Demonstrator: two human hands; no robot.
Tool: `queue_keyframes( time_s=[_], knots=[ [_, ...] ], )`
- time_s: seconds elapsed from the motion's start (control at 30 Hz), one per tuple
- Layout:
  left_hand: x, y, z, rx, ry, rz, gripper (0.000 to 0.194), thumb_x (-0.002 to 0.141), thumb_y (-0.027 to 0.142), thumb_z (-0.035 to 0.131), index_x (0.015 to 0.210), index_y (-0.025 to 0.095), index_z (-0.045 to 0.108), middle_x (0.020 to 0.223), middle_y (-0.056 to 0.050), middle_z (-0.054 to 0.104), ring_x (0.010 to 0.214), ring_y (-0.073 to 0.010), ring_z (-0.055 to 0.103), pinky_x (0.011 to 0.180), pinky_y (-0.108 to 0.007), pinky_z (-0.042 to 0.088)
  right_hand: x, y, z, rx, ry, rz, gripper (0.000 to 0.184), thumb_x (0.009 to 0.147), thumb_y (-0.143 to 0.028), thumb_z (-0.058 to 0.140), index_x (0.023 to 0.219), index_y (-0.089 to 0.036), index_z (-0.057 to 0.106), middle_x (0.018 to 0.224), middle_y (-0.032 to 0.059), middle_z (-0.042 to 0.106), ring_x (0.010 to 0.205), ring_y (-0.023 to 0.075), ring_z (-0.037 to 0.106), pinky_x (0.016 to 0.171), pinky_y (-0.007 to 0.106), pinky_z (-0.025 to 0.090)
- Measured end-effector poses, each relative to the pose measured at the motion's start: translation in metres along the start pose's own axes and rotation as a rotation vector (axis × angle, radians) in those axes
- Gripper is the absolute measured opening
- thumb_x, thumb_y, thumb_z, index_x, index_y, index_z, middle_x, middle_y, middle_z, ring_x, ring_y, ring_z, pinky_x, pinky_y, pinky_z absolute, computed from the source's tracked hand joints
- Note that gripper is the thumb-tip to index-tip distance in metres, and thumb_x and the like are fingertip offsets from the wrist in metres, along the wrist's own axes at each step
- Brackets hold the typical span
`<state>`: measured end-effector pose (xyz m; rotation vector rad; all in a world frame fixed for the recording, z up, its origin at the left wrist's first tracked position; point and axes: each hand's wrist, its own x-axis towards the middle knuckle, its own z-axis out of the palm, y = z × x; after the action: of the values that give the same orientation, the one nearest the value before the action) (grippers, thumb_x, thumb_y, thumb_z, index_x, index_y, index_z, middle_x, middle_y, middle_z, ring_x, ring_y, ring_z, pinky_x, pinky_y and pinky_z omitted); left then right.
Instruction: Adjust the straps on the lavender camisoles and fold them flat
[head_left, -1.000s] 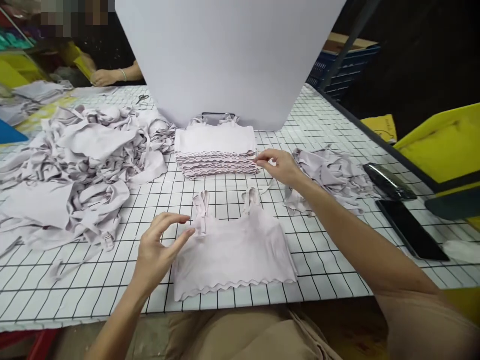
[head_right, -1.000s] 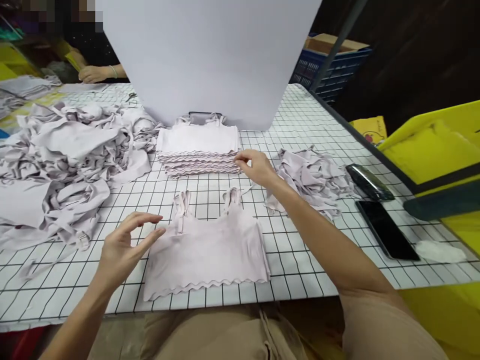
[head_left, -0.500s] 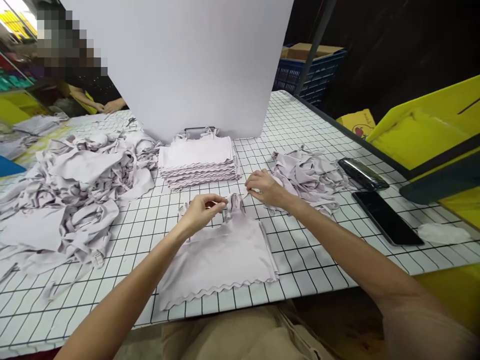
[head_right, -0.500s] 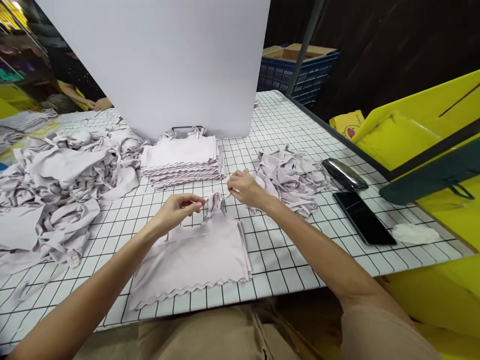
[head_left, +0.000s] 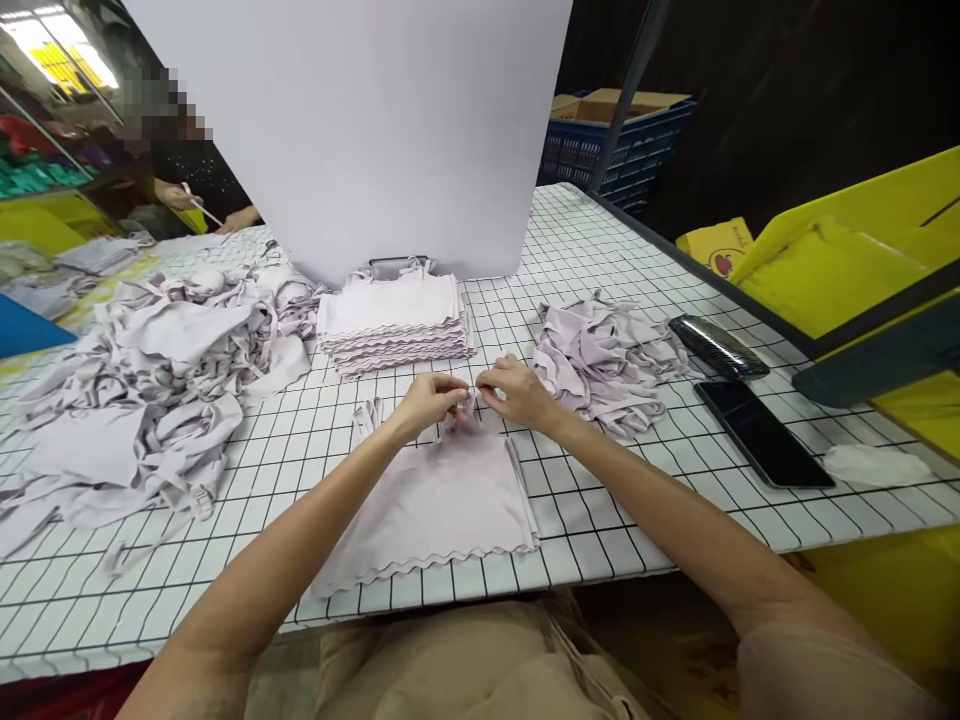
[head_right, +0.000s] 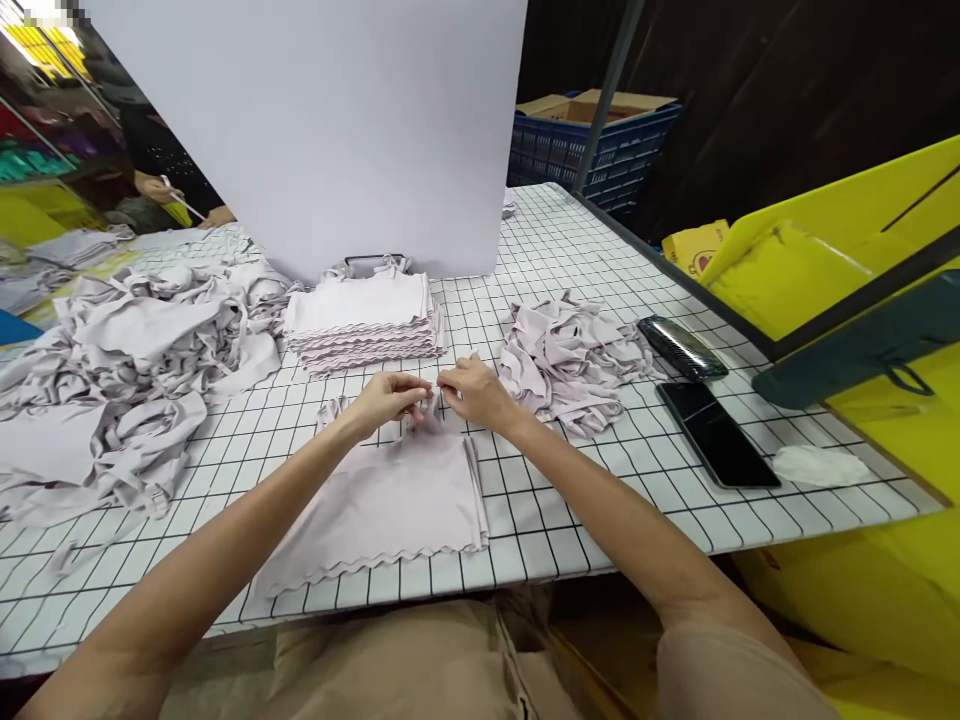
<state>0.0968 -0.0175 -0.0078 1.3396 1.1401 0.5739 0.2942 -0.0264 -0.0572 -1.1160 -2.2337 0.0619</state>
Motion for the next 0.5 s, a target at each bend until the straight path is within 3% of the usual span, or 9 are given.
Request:
queue_keyframes(
  time_s=[0.1,0.2,0.3,0.4,0.5],
  knots=[
    [-0.001,-0.004,0.005,-0.039,-0.043,-0.011,0.011,0.071,0.019,0.079,0.078,0.01,0.074,0.068,-0.007,0.071,0.053,-0.0117,0.065,0.041,-0.017,0.032,-0.006,-0.017,-0.004,0.254,0.148,0.132,0.014,0.089,-0.015,0.054,0.084,-0.021,0.066,0.082,0.0055,0.07,0.081,0.0204,0.059,0.079,0.037,0.046],
    [-0.005,-0.007,0.014,-0.056,0.004,0.033,0.016,0.069,0.023,0.08,0.068,0.011,0.07,0.061,-0.004,0.067,0.048,-0.0095,0.059,0.038,-0.017,0.031,-0.01,-0.037,-0.009,0.75,0.236,0.457,0.009,0.086,-0.026,0.064,0.094,-0.023,0.066,0.091,0.0039,0.071,0.085,0.0197,0.066,0.08,0.036,0.051],
    [-0.01,-0.008,0.02,-0.033,0.049,0.105,0.016,0.069,0.021,0.077,0.061,0.013,0.067,0.06,-0.004,0.066,0.053,-0.0122,0.062,0.039,-0.016,0.033,-0.007,-0.051,-0.015,1.249,0.194,0.749,0.036,0.075,-0.033,0.08,0.105,-0.023,0.063,0.091,0.0021,0.073,0.08,0.0172,0.068,0.078,0.034,0.052],
    [-0.017,-0.005,0.022,0.0,0.068,0.164,0.01,0.069,0.014,0.072,0.06,0.013,0.068,0.059,-0.003,0.066,0.058,-0.0135,0.065,0.047,-0.018,0.044,0.0,-0.056,-0.022,1.511,0.158,0.859,0.048,0.067,-0.03,0.087,0.107,-0.022,0.063,0.089,0.0024,0.075,0.078,0.0165,0.068,0.073,0.032,0.053],
    [-0.023,-0.005,0.021,0.04,0.074,0.182,0.008,0.068,0.012,0.07,0.06,0.013,0.068,0.054,-0.001,0.064,0.048,-0.0099,0.059,0.05,-0.02,0.047,0.008,-0.053,-0.027,1.565,0.207,0.887,0.047,0.065,-0.028,0.089,0.105,-0.022,0.065,0.086,0.003,0.076,0.081,0.017,0.068,0.07,0.029,0.053]
  ],
)
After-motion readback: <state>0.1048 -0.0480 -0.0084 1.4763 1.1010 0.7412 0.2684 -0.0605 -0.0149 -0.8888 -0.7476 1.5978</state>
